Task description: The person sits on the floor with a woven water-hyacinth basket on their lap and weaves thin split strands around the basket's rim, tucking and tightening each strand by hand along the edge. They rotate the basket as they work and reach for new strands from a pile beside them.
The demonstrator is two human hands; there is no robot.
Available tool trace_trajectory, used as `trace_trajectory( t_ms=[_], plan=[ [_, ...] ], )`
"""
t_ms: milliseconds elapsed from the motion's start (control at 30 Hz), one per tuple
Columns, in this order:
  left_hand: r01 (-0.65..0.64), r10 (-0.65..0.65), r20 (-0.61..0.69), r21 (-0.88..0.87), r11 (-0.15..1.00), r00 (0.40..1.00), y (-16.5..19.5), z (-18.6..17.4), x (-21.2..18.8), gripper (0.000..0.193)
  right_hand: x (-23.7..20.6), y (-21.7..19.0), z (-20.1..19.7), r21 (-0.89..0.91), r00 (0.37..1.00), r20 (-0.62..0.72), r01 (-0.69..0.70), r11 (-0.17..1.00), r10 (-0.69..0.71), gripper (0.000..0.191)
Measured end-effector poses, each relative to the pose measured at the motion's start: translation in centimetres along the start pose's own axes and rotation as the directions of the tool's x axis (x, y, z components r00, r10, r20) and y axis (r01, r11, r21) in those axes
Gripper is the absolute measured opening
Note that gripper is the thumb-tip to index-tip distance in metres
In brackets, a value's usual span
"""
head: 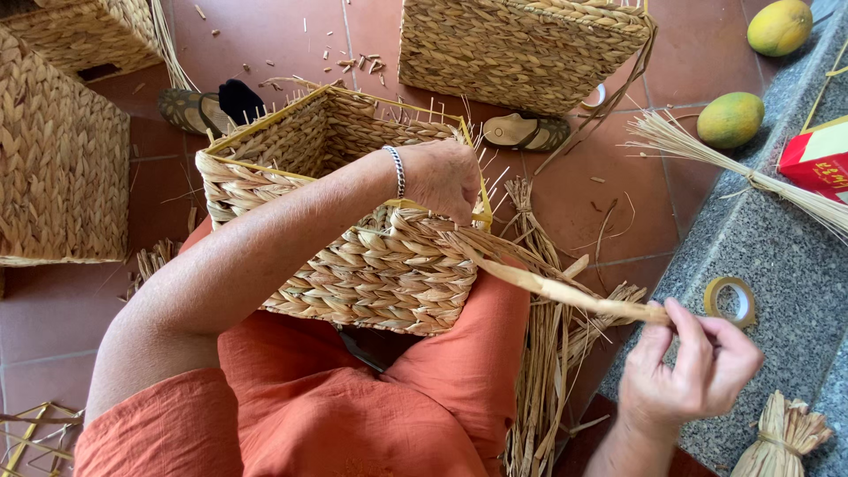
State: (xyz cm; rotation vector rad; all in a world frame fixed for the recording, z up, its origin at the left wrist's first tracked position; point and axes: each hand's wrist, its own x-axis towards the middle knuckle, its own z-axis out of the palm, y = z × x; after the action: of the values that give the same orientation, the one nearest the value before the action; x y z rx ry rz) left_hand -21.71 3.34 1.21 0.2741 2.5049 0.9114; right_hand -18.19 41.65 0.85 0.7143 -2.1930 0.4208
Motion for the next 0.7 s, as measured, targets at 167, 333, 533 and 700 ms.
trace_trajectory(
  t_ms=[167,333,533,700],
  plan=[
    [-0.049,0.049,-0.006,-0.061,0.997,0.999,-0.7,0.4,-0.4,0.023,-0.1,-5.1,5.6,0.500,0.982,-0.186,0.114,0.859,-0.022,0.018],
    [-0.056,0.055,-0.012,-0.119,0.991,0.998,-0.8,0.5,-0.9,0.026,1.6,-11.4,10.6,0.704,0.985,0.016,0.112,0.701,-0.173,0.012],
    [-0.013,0.017,0.018,-0.198,0.980,1.000,-1.0,-0.4,-2.1,0.043,2.6,-13.3,9.3,0.598,0.958,0.042,0.203,0.775,-0.284,0.019],
    [-0.064,0.021,-0.074,-0.646,0.761,0.997,-3.6,-3.1,-2.7,0.048,3.1,-13.5,8.5,0.535,0.932,0.136,0.217,0.816,-0.337,0.027]
  ],
)
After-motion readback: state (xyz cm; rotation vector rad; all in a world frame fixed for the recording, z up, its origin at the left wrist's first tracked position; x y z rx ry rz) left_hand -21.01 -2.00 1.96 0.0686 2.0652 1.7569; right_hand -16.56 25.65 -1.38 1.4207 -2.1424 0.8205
